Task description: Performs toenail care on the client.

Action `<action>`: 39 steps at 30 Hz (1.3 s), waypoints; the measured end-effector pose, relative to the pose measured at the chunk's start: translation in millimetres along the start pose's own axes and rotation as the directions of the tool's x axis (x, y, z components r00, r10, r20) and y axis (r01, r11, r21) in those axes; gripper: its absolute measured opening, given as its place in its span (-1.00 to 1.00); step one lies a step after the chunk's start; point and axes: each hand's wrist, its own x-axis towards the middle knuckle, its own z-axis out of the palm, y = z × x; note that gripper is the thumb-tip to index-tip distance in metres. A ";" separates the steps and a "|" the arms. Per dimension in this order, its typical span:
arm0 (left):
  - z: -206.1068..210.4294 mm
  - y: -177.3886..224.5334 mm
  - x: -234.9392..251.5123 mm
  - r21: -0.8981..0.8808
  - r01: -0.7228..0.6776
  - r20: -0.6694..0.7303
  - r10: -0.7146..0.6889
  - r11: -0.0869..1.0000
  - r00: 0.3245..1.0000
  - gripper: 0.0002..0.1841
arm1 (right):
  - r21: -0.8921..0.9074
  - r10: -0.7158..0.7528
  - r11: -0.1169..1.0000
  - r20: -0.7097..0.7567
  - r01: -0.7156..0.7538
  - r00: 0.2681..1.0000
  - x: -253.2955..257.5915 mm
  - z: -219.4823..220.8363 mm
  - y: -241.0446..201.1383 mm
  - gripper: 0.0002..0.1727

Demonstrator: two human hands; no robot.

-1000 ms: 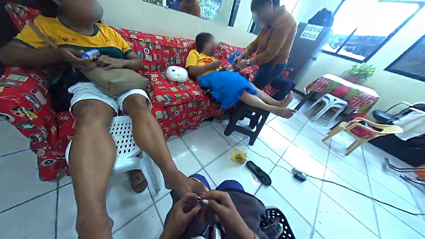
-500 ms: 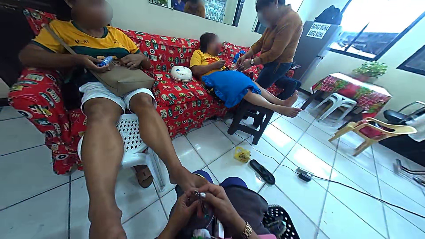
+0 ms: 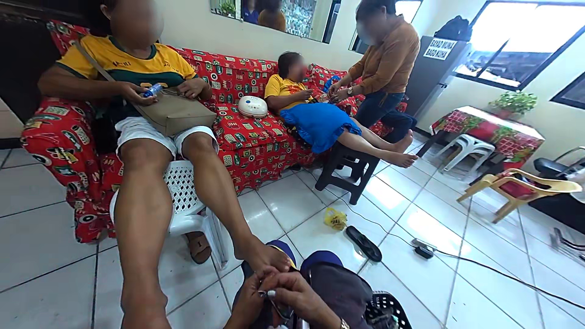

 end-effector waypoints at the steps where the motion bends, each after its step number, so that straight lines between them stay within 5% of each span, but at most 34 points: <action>1: 0.6 -0.1 0.0 -0.004 0.004 -0.004 -0.004 1.000 1.000 -0.80 | -0.007 -0.007 1.000 0.015 0.007 1.000 -0.7 -0.6 -2.9 -0.72; 6: 6.3 6.9 -0.7 0.016 0.009 -0.038 -0.009 1.000 0.999 -0.74 | 0.078 -0.183 0.979 -0.092 0.190 0.979 2.9 0.8 0.5 -0.75; 11: 1.6 0.0 -0.7 -0.015 -0.011 -0.004 0.011 1.000 1.000 -0.80 | -0.033 -0.006 0.999 0.016 0.007 1.000 -0.7 -0.3 -0.8 -0.74; 17: 5.8 4.8 -1.6 0.003 0.025 -0.034 -0.025 1.000 0.999 -0.74 | 0.090 -0.154 0.982 -0.117 0.165 0.981 4.4 0.8 0.3 -0.74; 22: 2.5 5.6 -2.8 0.046 0.026 -0.012 -0.025 0.999 1.000 -0.74 | -0.002 -0.112 0.994 -0.055 0.112 0.992 -1.9 -1.0 6.8 -0.70; 31: 5.0 1.6 -4.2 -0.031 0.036 -0.014 -0.037 0.999 0.999 -0.72 | 0.272 -0.128 0.951 -0.090 0.148 0.988 -1.2 -6.8 8.9 -0.74; 35: 15.0 23.6 -13.4 -0.004 0.135 -0.147 -0.134 0.991 0.980 -0.70 | 0.314 -0.107 0.942 -0.062 0.121 0.992 -11.1 -9.6 10.7 -0.71; 39: 29.6 49.5 -24.1 -0.215 0.277 -0.282 -0.331 0.936 0.900 -0.80 | 0.341 -0.125 0.929 -0.084 0.147 0.989 -25.6 -16.4 6.2 -0.67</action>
